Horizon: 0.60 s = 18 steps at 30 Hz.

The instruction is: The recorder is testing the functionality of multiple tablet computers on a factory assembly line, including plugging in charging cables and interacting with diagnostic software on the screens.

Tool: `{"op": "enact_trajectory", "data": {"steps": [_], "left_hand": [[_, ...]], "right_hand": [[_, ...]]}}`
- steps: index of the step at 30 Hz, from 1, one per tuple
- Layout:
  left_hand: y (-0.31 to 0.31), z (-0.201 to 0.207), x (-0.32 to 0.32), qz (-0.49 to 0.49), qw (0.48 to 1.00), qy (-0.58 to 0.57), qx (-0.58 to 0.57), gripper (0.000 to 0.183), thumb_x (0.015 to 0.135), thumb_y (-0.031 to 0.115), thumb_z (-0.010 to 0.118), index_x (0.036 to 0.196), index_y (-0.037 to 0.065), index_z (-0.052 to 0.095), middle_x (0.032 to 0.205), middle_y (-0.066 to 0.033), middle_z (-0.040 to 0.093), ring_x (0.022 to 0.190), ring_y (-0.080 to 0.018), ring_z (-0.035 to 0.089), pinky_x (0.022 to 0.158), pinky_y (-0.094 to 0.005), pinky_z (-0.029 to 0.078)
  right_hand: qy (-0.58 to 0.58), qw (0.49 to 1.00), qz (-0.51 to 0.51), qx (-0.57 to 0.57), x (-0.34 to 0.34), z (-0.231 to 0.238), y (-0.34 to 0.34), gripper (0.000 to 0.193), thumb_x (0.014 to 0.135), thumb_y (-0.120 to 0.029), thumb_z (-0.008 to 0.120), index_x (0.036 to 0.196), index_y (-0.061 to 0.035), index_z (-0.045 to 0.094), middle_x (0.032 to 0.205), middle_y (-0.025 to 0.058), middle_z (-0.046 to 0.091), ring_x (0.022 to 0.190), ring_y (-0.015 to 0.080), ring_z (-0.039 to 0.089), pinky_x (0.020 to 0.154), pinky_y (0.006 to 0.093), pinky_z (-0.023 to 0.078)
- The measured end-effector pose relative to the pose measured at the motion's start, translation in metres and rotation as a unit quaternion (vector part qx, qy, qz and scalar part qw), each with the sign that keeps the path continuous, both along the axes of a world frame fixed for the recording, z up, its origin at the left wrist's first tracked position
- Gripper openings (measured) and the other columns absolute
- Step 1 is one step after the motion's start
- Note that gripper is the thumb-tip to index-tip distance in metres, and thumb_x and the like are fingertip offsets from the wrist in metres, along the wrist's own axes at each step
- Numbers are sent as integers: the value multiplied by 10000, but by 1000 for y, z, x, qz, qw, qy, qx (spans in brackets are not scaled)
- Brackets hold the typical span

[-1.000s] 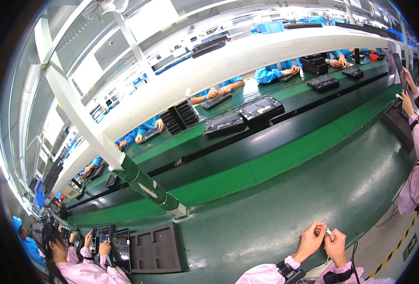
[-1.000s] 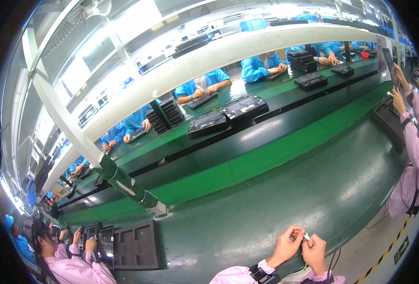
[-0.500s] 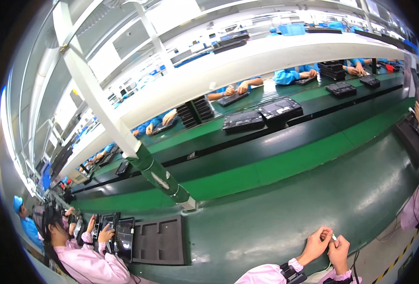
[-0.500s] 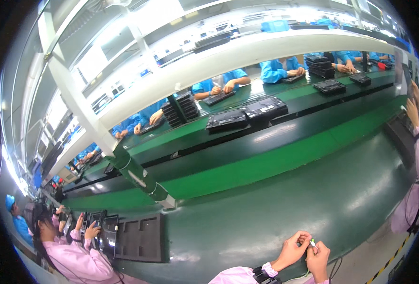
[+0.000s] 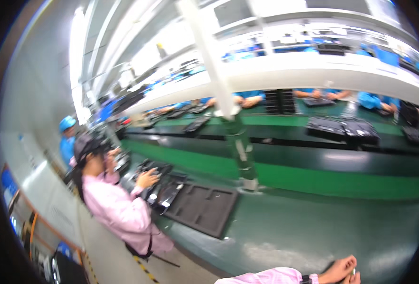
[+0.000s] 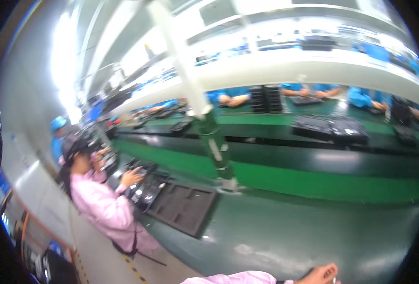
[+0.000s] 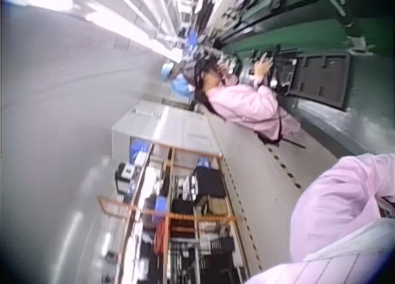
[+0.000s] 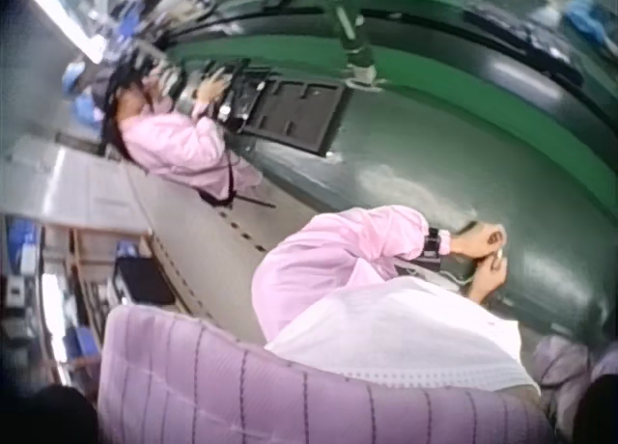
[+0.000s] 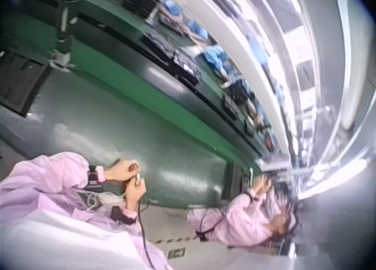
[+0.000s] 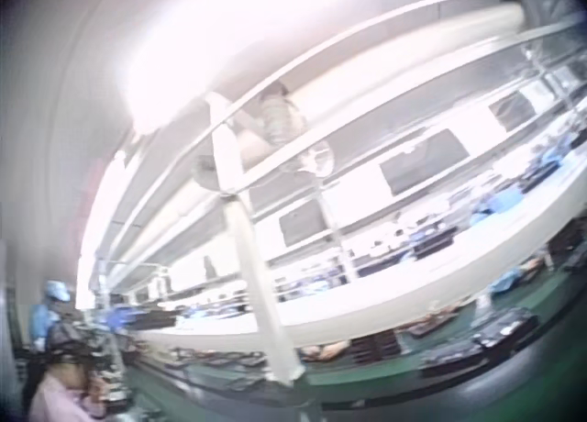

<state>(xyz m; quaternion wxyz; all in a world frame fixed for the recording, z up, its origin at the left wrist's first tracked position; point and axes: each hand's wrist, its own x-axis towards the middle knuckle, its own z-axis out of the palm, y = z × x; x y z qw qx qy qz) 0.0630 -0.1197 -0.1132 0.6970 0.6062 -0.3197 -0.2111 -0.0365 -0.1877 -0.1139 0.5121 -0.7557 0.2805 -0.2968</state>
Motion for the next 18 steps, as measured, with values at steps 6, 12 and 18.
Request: {"op": "enact_trajectory", "data": {"steps": [6, 12, 18], "left_hand": [[17, 39, 1, 61, 996, -59, 28, 78, 826, 110, 553, 849, 36, 543, 682, -114, 611, 626, -214, 600, 572, -331, 466], [13, 46, 5, 42, 998, -39, 39, 100, 839, 122, 558, 854, 24, 542, 715, -126, 621, 652, -232, 614, 590, -344, 475], [12, 40, 6, 52, 996, -50, 45, 98, 837, 123, 559, 854, 27, 542, 719, -134, 617, 662, -239, 611, 602, -341, 473]], "right_hand": [[-2, 999, 33, 18, 5, 11, 2, 195, 822, -30, 533, 691, -9, 391, 608, 16, 383, 564, 115, 364, 485, 285, 343], [-15, 997, 17, -78, 9, 19, 0, 226, 811, -17, 531, 660, -9, 362, 586, 24, 348, 554, 126, 335, 479, 303, 329], [-1, 1000, 19, -20, 12, 24, 4, 229, 811, -14, 526, 663, -9, 352, 584, 25, 342, 555, 132, 330, 480, 300, 328]]}}
